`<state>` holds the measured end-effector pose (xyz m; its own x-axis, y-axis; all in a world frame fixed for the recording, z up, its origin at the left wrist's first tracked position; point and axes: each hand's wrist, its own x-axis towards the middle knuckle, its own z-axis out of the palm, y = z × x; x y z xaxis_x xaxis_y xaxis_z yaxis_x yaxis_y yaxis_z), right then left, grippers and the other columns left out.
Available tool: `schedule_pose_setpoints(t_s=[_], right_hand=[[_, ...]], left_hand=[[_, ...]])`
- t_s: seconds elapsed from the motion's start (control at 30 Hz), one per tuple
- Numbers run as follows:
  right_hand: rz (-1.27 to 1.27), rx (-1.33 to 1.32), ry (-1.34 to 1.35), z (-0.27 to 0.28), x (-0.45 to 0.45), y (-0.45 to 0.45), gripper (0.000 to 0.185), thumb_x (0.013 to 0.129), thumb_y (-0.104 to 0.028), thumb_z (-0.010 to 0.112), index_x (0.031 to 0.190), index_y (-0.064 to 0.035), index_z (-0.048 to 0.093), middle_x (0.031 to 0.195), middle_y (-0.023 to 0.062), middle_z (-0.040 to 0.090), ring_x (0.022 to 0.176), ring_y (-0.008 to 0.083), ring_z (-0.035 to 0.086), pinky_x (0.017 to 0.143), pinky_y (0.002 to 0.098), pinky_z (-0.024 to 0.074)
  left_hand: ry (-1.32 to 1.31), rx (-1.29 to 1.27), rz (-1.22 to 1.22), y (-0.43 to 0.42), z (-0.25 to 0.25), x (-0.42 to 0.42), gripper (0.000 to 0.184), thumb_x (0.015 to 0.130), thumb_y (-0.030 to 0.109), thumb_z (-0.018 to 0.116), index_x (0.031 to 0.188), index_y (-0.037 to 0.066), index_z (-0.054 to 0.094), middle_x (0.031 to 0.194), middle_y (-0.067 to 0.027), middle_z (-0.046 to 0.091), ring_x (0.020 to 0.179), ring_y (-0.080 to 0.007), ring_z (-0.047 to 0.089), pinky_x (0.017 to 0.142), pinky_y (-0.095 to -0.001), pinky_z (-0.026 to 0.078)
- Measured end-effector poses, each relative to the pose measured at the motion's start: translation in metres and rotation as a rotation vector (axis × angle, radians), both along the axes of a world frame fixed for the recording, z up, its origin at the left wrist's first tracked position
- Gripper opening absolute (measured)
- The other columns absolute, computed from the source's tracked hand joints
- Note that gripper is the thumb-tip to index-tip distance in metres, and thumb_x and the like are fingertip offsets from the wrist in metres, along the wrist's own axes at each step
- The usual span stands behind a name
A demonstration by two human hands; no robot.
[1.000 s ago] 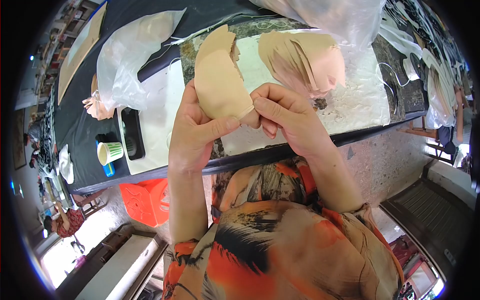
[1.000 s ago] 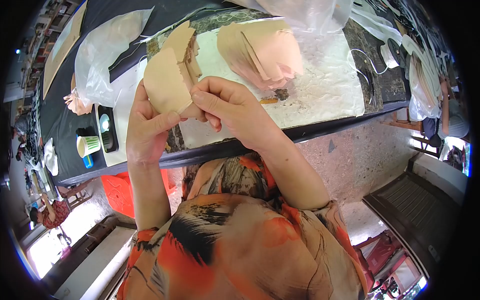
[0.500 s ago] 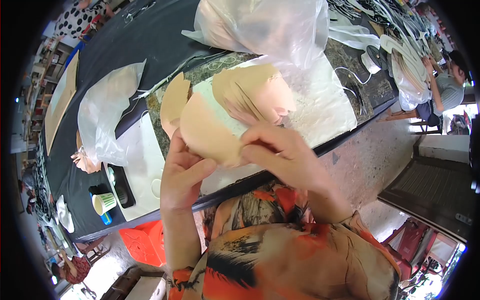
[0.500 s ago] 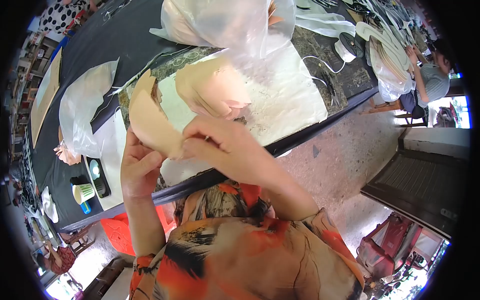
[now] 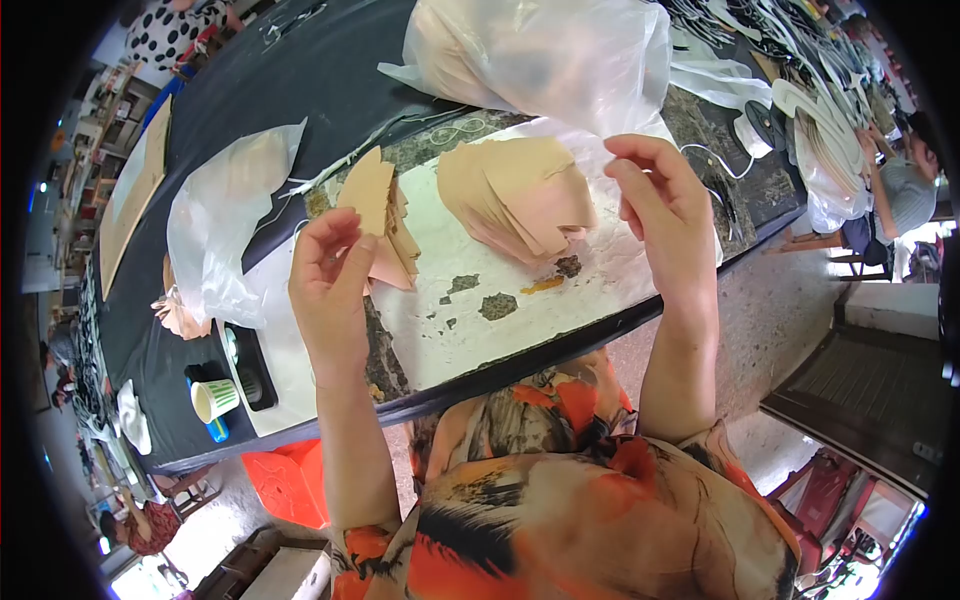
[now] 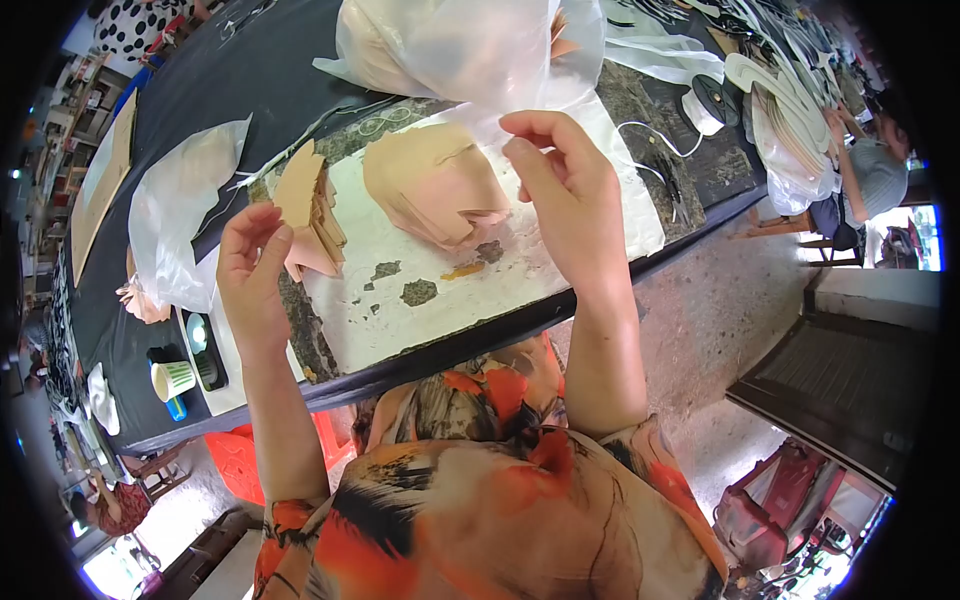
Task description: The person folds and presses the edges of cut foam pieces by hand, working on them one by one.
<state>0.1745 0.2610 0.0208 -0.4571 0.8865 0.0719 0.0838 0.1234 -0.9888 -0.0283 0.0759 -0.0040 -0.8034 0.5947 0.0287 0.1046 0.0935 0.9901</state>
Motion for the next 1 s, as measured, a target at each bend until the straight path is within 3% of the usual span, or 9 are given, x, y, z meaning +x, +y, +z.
schedule_pose_setpoints(t_s=[0.17,0.2,0.23,0.43,0.57,0.77,0.87,0.97,1.0], right_hand=[[0.021,0.038,0.144,0.005,-0.004,-0.027,0.015,0.090,-0.003,0.055,0.104,-0.0006,0.061,0.082,0.0009,0.059,0.055,-0.0007,0.038,0.047,0.0148,0.0270],[0.072,-0.045,0.127,0.012,-0.005,-0.037,0.011,0.090,-0.001,0.055,0.099,-0.0006,0.062,0.082,-0.0044,0.056,0.067,0.0012,0.045,0.058,0.0161,0.0358],[0.170,-0.084,0.130,0.010,-0.008,-0.045,0.011,0.091,0.000,0.055,0.099,-0.0008,0.062,0.082,-0.0045,0.056,0.068,0.0012,0.045,0.059,0.0162,0.0362],[0.577,-0.226,-0.054,-0.018,-0.037,-0.073,0.013,0.090,-0.007,0.056,0.100,-0.0013,0.062,0.083,-0.0023,0.058,0.066,0.0028,0.047,0.061,0.0189,0.0402],[0.614,-0.303,-0.073,-0.046,-0.069,-0.081,0.017,0.091,-0.012,0.056,0.103,-0.0008,0.060,0.080,-0.0012,0.057,0.064,0.0040,0.049,0.060,0.0192,0.0416],[0.581,-0.486,0.081,-0.074,-0.121,-0.081,0.019,0.092,-0.012,0.053,0.106,-0.0002,0.058,0.076,-0.0001,0.054,0.062,0.0054,0.050,0.056,0.0192,0.0422],[0.571,-0.532,0.102,-0.089,-0.137,-0.078,0.018,0.092,-0.011,0.054,0.105,0.0006,0.059,0.076,0.0002,0.054,0.061,0.0055,0.049,0.056,0.0190,0.0425],[0.568,-0.544,0.079,-0.092,-0.141,-0.076,0.016,0.092,-0.009,0.055,0.103,0.0010,0.059,0.076,0.0002,0.055,0.061,0.0057,0.050,0.055,0.0191,0.0429],[0.557,-0.532,0.089,-0.092,-0.142,-0.077,0.015,0.091,-0.010,0.056,0.101,0.0011,0.060,0.076,0.0008,0.055,0.059,0.0058,0.050,0.053,0.0195,0.0421]], left_hand=[[0.528,-0.221,0.055,-0.009,-0.017,-0.025,0.023,0.079,0.009,0.065,0.102,0.003,0.063,0.098,-0.0093,0.060,0.096,-0.0213,0.056,0.085,-0.0309,0.043],[0.564,-0.226,0.043,-0.007,-0.020,-0.028,0.023,0.078,0.010,0.065,0.100,0.003,0.064,0.097,-0.0098,0.060,0.095,-0.0228,0.057,0.084,-0.0318,0.043],[0.599,-0.230,0.029,-0.006,-0.022,-0.030,0.022,0.077,0.010,0.065,0.098,0.004,0.065,0.096,-0.0104,0.060,0.094,-0.0244,0.057,0.084,-0.0328,0.044],[0.546,-0.366,-0.066,-0.004,-0.025,-0.032,0.014,0.076,0.012,0.066,0.087,0.002,0.066,0.093,-0.0095,0.062,0.091,-0.0235,0.057,0.081,-0.0313,0.043],[0.611,-0.333,-0.101,-0.014,-0.029,-0.036,0.011,0.079,0.010,0.064,0.086,0.001,0.064,0.098,-0.0090,0.062,0.091,-0.0208,0.059,0.082,-0.0303,0.045],[0.072,-0.070,-0.035,-0.023,-0.042,-0.045,0.013,0.085,0.008,0.063,0.092,-0.002,0.062,0.106,-0.0096,0.060,0.096,-0.0157,0.058,0.087,-0.0271,0.045],[0.237,-0.066,-0.056,-0.025,-0.045,-0.043,0.012,0.081,0.008,0.063,0.090,0.000,0.060,0.093,-0.0082,0.059,0.083,-0.0167,0.058,0.075,-0.0277,0.046],[0.508,-0.110,-0.103,-0.027,-0.044,-0.045,0.012,0.082,0.008,0.062,0.090,0.000,0.059,0.094,-0.0071,0.059,0.083,-0.0165,0.057,0.076,-0.0280,0.046],[0.478,-0.102,-0.094,-0.027,-0.045,-0.046,0.012,0.083,0.008,0.062,0.090,0.000,0.059,0.093,-0.0069,0.059,0.083,-0.0163,0.057,0.076,-0.0282,0.046]])
